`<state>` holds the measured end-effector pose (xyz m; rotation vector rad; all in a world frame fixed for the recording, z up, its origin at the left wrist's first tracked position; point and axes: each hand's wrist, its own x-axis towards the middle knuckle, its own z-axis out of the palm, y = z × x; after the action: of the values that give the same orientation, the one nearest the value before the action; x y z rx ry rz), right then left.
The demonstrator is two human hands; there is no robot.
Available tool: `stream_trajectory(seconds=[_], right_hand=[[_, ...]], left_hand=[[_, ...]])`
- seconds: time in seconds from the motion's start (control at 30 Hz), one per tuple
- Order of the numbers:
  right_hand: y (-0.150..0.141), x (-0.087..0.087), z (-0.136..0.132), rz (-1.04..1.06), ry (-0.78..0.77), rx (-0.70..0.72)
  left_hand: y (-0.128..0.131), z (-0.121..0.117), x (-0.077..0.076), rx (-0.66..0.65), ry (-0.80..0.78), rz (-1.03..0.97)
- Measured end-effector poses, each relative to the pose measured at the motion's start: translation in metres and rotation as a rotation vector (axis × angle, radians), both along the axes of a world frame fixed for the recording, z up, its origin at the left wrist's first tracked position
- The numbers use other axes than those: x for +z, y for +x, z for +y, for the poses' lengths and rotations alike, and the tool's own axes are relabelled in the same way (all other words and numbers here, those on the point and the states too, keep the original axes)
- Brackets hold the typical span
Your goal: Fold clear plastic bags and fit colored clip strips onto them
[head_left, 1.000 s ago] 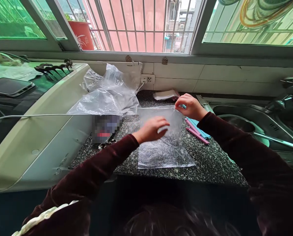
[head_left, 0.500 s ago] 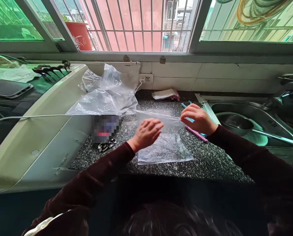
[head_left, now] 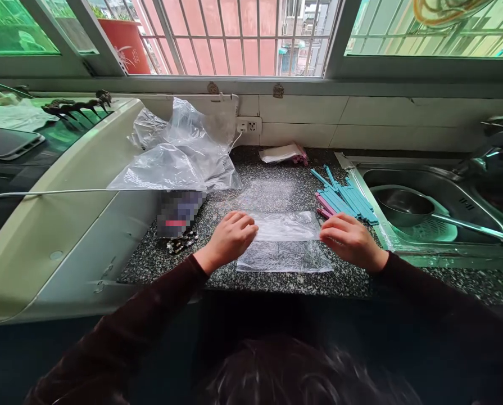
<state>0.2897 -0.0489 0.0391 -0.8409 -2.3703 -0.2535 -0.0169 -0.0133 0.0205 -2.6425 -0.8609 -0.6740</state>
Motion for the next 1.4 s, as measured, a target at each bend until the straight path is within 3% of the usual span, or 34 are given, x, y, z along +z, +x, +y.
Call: stream_trajectory(seconds=[0.23, 0.47, 0.97, 1.2, 1.4], right_hand=[[-0.004, -0.03, -0.029, 0.012, -0.032, -0.039], [-0.001, -0.049, -0.046, -0.014, -0.067, -0.087], [0.006, -0.049, -0.057, -0.126, -0.18, -0.012], [-0.008, -0.046, -0.057, -0.026, -0.108, -0.075], [-0.019, -0.042, -0.054, -0.135, -0.163, -0.045]], left_hand=[[0.003, -0.03, -0.029, -0.024, -0.04, 0.044], [0.0, -0.037, -0.047, -0.038, -0.051, 0.059], [-0.01, -0.042, -0.039, -0.29, -0.235, 0.018], [-0.008, -0.044, -0.041, -0.256, -0.201, -0.005], [-0.004, -0.047, -0.031, -0.236, -0.26, -0.033]])
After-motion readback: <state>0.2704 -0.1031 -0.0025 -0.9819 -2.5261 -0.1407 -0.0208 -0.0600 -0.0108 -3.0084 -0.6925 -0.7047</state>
